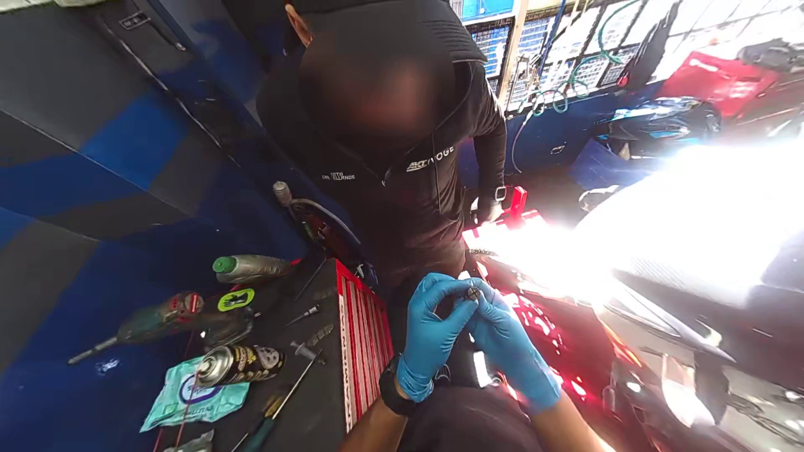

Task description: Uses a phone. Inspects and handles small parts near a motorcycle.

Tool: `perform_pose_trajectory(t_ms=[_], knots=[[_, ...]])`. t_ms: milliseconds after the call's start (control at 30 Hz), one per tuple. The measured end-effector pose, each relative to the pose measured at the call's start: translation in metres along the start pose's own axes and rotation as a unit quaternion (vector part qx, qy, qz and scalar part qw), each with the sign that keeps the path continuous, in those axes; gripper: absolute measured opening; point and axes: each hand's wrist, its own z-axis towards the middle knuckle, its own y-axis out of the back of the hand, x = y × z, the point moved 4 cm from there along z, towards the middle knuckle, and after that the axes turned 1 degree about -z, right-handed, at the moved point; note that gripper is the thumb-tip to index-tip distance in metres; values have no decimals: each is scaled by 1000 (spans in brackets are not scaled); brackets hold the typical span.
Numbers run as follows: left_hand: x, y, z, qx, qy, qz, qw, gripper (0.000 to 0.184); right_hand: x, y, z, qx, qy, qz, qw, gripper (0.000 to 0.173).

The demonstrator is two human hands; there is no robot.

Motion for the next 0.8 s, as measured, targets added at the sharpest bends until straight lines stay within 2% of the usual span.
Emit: perform_pose_trajectory(t_ms=[567, 700, 800], knots=[[11, -3, 27, 1, 16, -22, 1000, 19, 8, 16, 29, 41, -30, 25, 998, 23], [11, -2, 32, -3, 11, -25, 1000, 19, 9, 12, 30, 12, -54, 42, 998, 21], [10, -1, 36, 3, 24, -45, 999, 20, 8, 8, 33, 19, -49, 11, 999, 21]])
